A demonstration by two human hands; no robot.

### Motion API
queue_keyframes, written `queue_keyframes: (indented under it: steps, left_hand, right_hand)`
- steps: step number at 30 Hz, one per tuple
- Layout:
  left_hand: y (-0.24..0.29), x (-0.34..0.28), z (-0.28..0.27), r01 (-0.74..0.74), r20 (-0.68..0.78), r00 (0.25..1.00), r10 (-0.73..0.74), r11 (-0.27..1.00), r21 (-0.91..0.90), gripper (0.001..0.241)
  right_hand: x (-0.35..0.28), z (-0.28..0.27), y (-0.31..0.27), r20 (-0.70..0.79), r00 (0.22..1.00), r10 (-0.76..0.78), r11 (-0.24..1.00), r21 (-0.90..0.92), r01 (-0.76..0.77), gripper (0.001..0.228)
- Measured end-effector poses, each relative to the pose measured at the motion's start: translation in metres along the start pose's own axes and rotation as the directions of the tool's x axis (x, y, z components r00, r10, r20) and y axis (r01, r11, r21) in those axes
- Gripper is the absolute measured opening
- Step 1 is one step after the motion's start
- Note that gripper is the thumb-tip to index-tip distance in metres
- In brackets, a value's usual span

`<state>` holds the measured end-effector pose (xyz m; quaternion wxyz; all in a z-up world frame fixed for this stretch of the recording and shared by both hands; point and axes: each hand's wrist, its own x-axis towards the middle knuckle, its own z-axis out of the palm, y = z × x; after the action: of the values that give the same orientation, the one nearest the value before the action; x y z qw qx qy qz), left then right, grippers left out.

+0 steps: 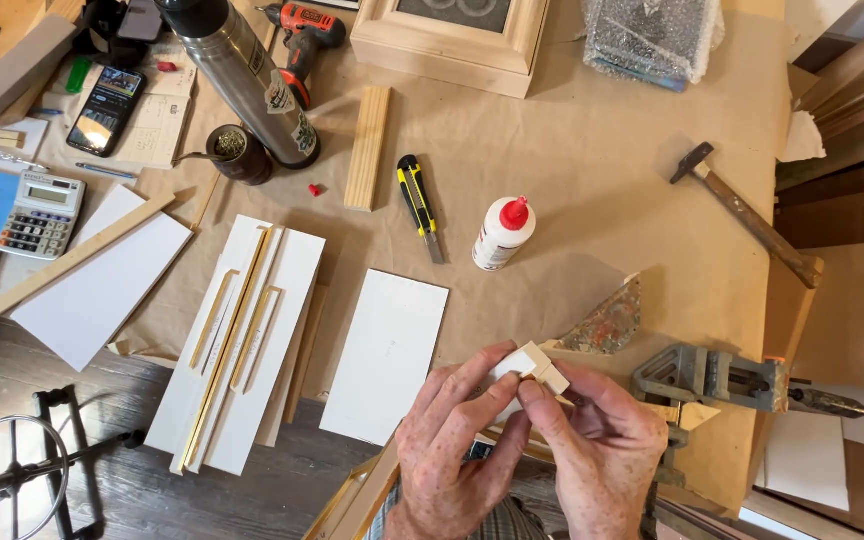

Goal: Applying wood glue to mitered joints and securing the wooden pieces in a corner clamp to assemble a frame.

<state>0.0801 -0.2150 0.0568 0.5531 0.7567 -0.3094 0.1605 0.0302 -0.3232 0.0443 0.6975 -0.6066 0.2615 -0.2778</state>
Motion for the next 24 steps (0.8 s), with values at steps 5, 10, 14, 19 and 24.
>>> queue_keyframes:
  steps: [5, 10, 14, 19, 24]
  left_hand:
    - [-0.001, 0.0, 0.001, 0.019, 0.003, 1.0, -0.019, 1.0, 0.025, 0.029]
    - [-0.003, 0.0, 0.003, 0.018, -0.012, 1.0, -0.018, 0.999, 0.033, 0.025]
    - [-0.006, -0.001, 0.005, 0.026, -0.004, 1.0, -0.026, 0.998, 0.049, 0.031]
    - [-0.01, -0.002, 0.005, 0.044, 0.012, 0.999, -0.044, 0.999, 0.032, 0.029]
    - [-0.021, -0.008, 0.004, 0.033, 0.01, 0.999, -0.033, 0.999, 0.031, 0.031]
  right_hand:
    - [0.0, 0.003, 0.004, -0.039, 0.999, 0.0, 1.0, -0.009, -0.001, 0.025]
    - [0.001, 0.004, 0.007, -0.043, 0.999, -0.002, 0.999, -0.035, 0.0, 0.025]
    - [0.004, 0.007, 0.007, -0.069, 0.998, 0.003, 0.997, -0.077, -0.009, 0.025]
    - [0.006, 0.008, 0.009, -0.071, 0.997, 0.017, 0.997, -0.071, -0.022, 0.024]
    - [0.02, 0.002, 0.025, 0.068, 0.997, 0.035, 0.999, 0.009, -0.036, 0.035]
